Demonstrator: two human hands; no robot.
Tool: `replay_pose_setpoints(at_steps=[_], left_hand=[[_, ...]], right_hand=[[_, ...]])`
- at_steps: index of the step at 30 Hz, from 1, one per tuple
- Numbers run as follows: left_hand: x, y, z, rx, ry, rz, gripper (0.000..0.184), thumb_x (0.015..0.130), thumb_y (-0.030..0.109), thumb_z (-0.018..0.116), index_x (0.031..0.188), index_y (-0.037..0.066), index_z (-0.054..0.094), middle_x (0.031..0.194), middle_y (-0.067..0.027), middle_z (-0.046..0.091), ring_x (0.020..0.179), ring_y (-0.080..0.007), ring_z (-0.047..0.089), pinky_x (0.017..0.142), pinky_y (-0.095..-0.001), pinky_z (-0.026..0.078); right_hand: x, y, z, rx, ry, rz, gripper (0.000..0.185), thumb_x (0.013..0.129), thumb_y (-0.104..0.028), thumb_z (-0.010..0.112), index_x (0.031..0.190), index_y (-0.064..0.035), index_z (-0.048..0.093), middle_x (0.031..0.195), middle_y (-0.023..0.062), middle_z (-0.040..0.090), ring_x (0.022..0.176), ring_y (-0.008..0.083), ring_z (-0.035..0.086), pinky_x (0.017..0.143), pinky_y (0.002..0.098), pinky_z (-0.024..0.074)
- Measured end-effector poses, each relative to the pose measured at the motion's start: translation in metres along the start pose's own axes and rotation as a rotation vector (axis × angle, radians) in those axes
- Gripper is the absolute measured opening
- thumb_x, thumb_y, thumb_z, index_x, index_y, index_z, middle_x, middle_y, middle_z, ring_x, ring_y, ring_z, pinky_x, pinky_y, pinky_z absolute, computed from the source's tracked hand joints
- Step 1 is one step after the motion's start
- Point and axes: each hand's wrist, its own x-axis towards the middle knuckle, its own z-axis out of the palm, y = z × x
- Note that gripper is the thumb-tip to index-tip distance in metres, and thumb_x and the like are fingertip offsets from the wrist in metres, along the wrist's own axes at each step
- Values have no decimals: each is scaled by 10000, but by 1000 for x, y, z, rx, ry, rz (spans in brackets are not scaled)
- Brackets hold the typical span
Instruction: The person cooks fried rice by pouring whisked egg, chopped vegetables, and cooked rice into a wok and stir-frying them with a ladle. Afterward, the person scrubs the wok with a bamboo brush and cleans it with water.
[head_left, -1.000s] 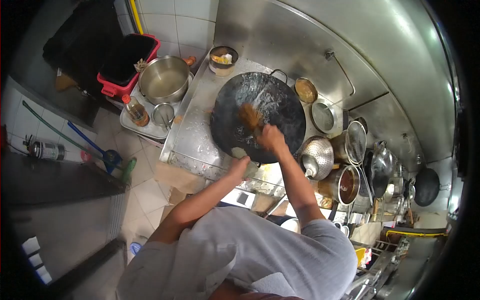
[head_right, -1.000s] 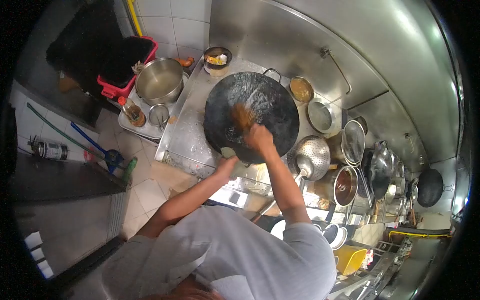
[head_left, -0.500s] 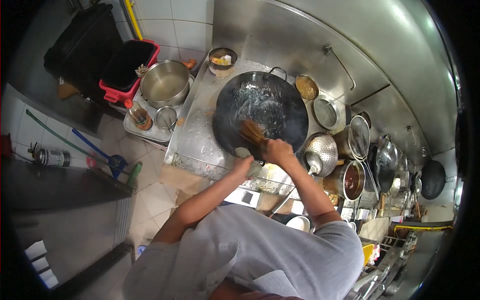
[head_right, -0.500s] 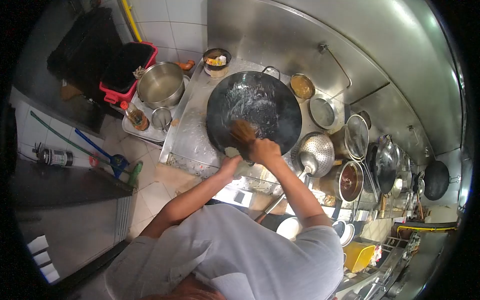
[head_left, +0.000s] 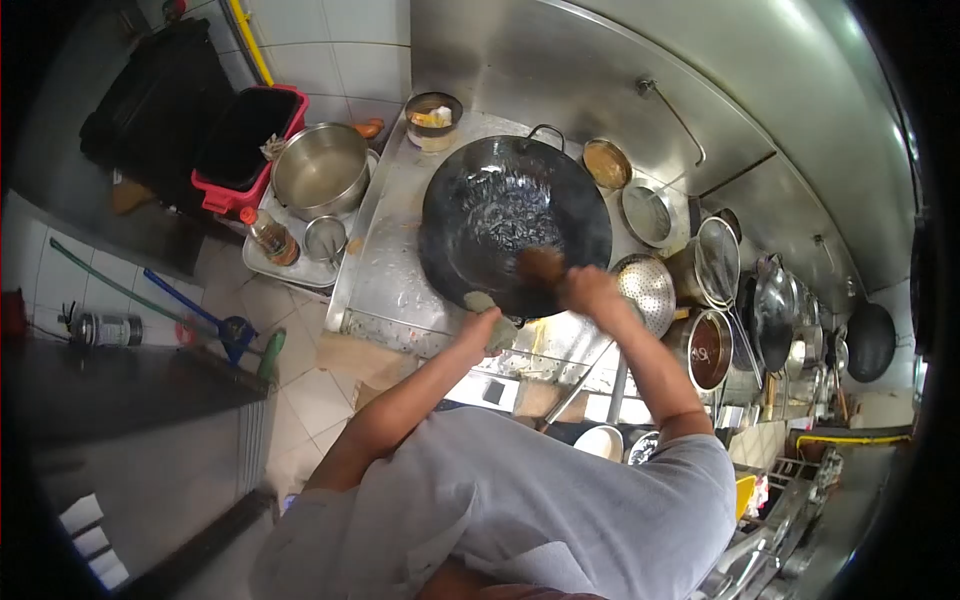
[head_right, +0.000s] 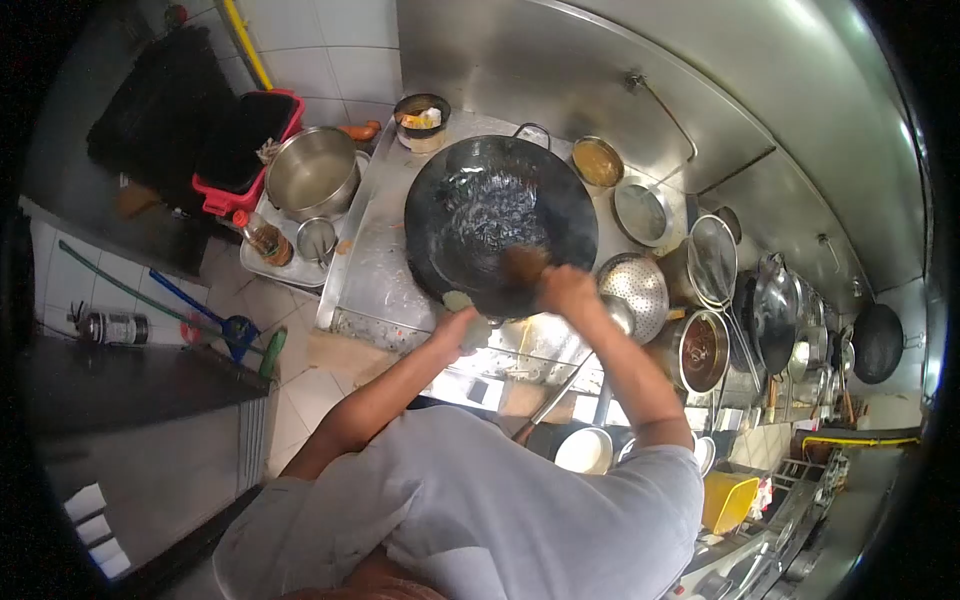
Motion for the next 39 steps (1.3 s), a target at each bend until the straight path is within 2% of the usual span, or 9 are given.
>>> replay_pose_setpoints(at_steps=[3, 5, 9, 14, 21, 27, 30, 35, 39], left_hand=[[5, 3, -6, 76, -121, -22, 327, 866, 322, 594, 1135, 150, 519, 956, -70, 612, 819, -234, 631, 494, -437, 483], [7, 1, -8, 78, -122, -53, 332, 860, 315, 596, 1134, 145, 519, 957, -65, 617, 821, -232, 631, 496, -437, 484], [-9, 9, 2, 30, -80, 10, 213, 890, 246, 570, 1031, 86, 565, 879, -70, 641, 704, -218, 654, 474, -363, 492], [-23, 17, 6, 57, 8, -28, 214, 886, 271, 581, 1030, 113, 572, 886, -56, 638, 691, -190, 638, 477, -363, 476], [2, 6, -2, 76, 2, -89, 240, 862, 294, 611, 1045, 148, 561, 907, -47, 631, 736, -211, 639, 559, -444, 485], [-30, 20, 19, 92, 67, -20, 323, 837, 275, 646, 1111, 157, 524, 1012, -72, 607, 844, -240, 641, 585, -467, 497], [-24, 12, 18, 30, 70, 23, 360, 820, 225, 642, 1133, 103, 513, 981, -118, 603, 762, -260, 642, 552, -435, 523], [-9, 6, 13, 116, 16, 2, 430, 828, 274, 625, 1198, 107, 485, 1071, -115, 587, 866, -264, 636, 547, -473, 525], [-22, 13, 19, 111, 40, 32, 363, 826, 238, 619, 1134, 77, 516, 952, -114, 610, 782, -246, 639, 506, -413, 532]], right_hand=[[110, 27, -23, 103, 412, 7, 327, 861, -382, 625, 1003, -98, 701, 876, 160, 720, 752, 313, 717, 681, 436, 584], [113, -8, -30, 583, 356, -105, 376, 865, -365, 597, 1099, -74, 642, 922, 220, 697, 889, 377, 689, 786, 469, 553], [41, -47, 24, 431, 277, -269, 537, 840, -386, 620, 1335, -184, 563, 948, 279, 669, 969, 373, 669, 887, 460, 510], [17, 13, -6, 12, 151, -24, 358, 872, -376, 570, 980, -72, 727, 992, 212, 701, 952, 355, 690, 844, 422, 553], [96, -43, -15, 724, 93, -85, 438, 843, -296, 576, 1053, 86, 622, 934, 276, 683, 775, 349, 716, 731, 430, 577], [-27, -16, -32, -65, 71, -64, 423, 860, -368, 574, 1175, -100, 665, 1087, 179, 691, 1023, 343, 674, 906, 437, 532], [58, 21, -23, 47, 282, 33, 353, 859, -347, 579, 1032, -59, 684, 1004, 201, 696, 951, 330, 692, 828, 428, 554], [91, -45, -1, 688, 224, -160, 588, 832, -390, 679, 1351, -147, 545, 935, 283, 675, 667, 334, 700, 573, 416, 561], [-5, -35, -13, 202, 23, -209, 570, 832, -439, 614, 1284, -92, 595, 1132, 251, 646, 1081, 363, 634, 943, 441, 494]])
